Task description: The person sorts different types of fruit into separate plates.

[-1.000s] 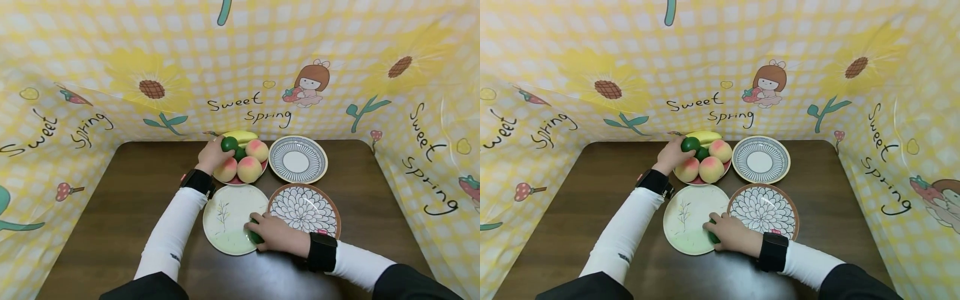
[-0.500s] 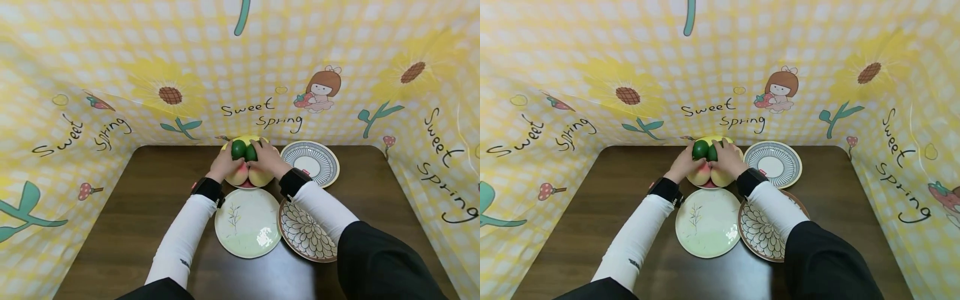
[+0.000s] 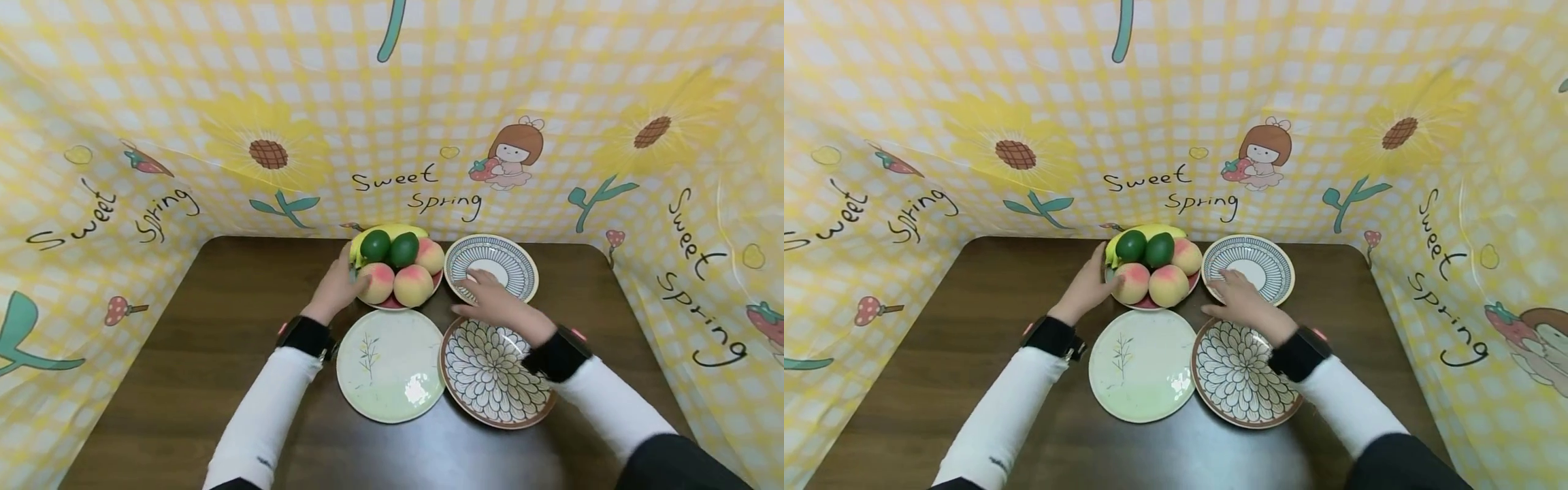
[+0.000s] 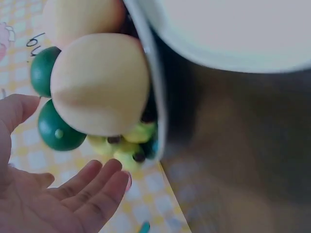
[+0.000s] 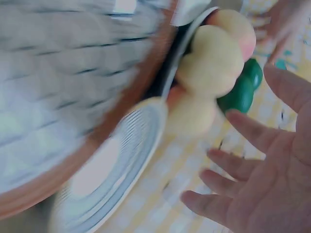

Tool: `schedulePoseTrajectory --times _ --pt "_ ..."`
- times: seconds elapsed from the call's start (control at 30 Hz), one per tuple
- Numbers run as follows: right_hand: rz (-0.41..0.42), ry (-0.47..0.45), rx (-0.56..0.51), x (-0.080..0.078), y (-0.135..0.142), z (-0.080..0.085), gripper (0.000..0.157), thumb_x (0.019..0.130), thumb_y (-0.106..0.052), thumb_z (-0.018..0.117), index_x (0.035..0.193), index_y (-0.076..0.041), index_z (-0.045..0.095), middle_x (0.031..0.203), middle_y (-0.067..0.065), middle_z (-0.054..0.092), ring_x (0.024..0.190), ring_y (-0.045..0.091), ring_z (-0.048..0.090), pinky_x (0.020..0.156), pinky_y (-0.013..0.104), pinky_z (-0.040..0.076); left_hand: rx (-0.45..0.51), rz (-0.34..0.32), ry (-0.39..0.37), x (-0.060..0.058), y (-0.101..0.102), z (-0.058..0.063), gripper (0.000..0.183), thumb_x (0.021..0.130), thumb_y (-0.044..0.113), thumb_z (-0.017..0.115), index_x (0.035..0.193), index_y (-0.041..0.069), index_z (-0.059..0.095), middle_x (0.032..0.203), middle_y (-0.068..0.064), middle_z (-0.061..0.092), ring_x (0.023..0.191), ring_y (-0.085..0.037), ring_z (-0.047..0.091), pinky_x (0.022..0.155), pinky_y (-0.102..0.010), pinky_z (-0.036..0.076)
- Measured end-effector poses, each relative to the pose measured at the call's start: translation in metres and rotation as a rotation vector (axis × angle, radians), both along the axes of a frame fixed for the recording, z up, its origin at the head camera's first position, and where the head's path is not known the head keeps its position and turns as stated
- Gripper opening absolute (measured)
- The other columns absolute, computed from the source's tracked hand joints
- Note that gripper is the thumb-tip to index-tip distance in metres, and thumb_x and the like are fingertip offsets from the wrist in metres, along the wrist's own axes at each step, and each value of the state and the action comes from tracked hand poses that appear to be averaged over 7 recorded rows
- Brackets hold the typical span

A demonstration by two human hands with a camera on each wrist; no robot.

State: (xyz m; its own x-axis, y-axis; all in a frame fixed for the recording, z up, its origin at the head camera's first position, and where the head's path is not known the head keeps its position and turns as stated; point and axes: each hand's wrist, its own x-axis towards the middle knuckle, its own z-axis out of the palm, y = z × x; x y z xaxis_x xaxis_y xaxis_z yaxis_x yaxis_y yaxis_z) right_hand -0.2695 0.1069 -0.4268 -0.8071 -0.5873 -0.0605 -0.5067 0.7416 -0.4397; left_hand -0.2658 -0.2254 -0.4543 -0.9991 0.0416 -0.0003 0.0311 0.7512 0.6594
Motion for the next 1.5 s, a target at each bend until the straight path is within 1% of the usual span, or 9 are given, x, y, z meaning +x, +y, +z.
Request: schedulePoseTrajectory --times 0.2,0.3,0.43,0.57,0.67,0.83,0.93,1.1,1.5 --pt "-0.25 -0.052 0.035 0.059 0.078 -0.027 0.061 0.099 -0.025 0.065 0.146 0.009 0.045 0.144 0.042 0.045 0.131 0.061 0.046 0.104 0.069 0.043 -0.139 0.033 -0.064 0.078 -0.024 -0.02 0.074 0.1 0.029 0.063 0.159 -0.002 0.03 0.155 -0.034 0.042 0.143 -0.053 0.041 0.114 -0.064 0.039" --pt "-0.398 -0.113 0.067 0.079 0.097 -0.045 0.073 0.1 -0.027 0.062 0.151 0.013 0.031 0.141 0.046 0.045 0.125 0.061 0.052 0.095 0.066 0.049 -0.18 0.08 -0.161 0.108 -0.027 -0.036 0.073 0.099 0.028 0.066 0.156 -0.004 0.034 0.123 -0.03 0.066 0.109 -0.045 0.065 0.089 -0.052 0.055" --pt "-0.447 -0.203 0.009 0.087 0.105 -0.062 0.068 0.104 -0.02 0.05 0.152 0.017 0.02 0.137 0.047 0.05 0.119 0.056 0.06 0.09 0.061 0.053 -0.088 0.111 -0.237 0.124 -0.024 -0.054 0.067 0.097 0.016 0.065 0.153 -0.008 0.036 0.076 -0.011 0.063 0.062 -0.02 0.058 0.059 -0.031 0.043" --pt "-0.457 -0.19 -0.002 0.088 0.099 -0.069 0.066 0.105 -0.018 0.049 0.154 0.014 0.02 0.138 0.046 0.05 0.12 0.056 0.059 0.092 0.063 0.052 -0.03 0.104 -0.264 0.128 -0.022 -0.064 0.07 0.096 0.011 0.066 0.154 -0.008 0.032 0.076 -0.013 0.064 0.06 -0.021 0.059 0.059 -0.03 0.044" --pt "-0.451 -0.074 0.051 0.084 0.096 -0.063 0.083 0.1 -0.033 0.061 0.16 0.003 0.017 0.15 0.041 0.041 0.131 0.061 0.046 0.098 0.074 0.045 -0.13 0.061 -0.206 0.128 -0.025 -0.058 0.09 0.091 0.028 0.077 0.16 0.002 0.026 0.111 -0.028 0.065 0.089 -0.04 0.068 0.072 -0.045 0.055" --pt "-0.358 0.079 0.125 0.057 0.101 -0.009 0.103 0.092 -0.059 0.067 0.167 -0.021 0.006 0.172 0.024 0.001 0.154 0.059 0.001 0.111 0.086 0.0 -0.342 -0.095 -0.001 0.103 -0.022 -0.002 0.124 0.07 0.052 0.091 0.166 0.027 0.017 0.169 -0.027 0.014 0.15 -0.063 0.016 0.105 -0.087 0.025" --pt "-0.299 0.066 0.173 0.044 0.098 0.032 0.102 0.092 -0.065 0.063 0.167 -0.027 0.004 0.172 0.018 -0.012 0.154 0.056 -0.018 0.108 0.085 -0.015 -0.435 -0.148 0.047 0.084 -0.01 0.036 0.127 0.067 0.06 0.089 0.166 0.032 0.014 0.174 -0.016 -0.006 0.154 -0.058 -0.015 0.106 -0.091 0.002" --pt "-0.249 0.042 0.202 0.035 0.084 0.069 0.104 0.09 -0.066 0.064 0.166 -0.03 0.003 0.17 0.015 -0.024 0.151 0.052 -0.03 0.106 0.086 -0.017 -0.521 -0.174 0.062 0.06 0.008 0.071 0.133 0.065 0.065 0.087 0.166 0.034 0.007 0.172 -0.012 -0.02 0.153 -0.051 -0.026 0.107 -0.088 -0.008" --pt "-0.246 -0.016 0.198 0.045 0.078 0.07 0.11 0.087 -0.065 0.069 0.166 -0.029 0.001 0.17 0.015 -0.026 0.151 0.053 -0.03 0.106 0.086 -0.016 -0.559 -0.144 0.069 0.059 0.027 0.076 0.131 0.066 0.067 0.086 0.166 0.035 0.009 0.173 -0.011 -0.019 0.154 -0.051 -0.024 0.108 -0.089 -0.006"
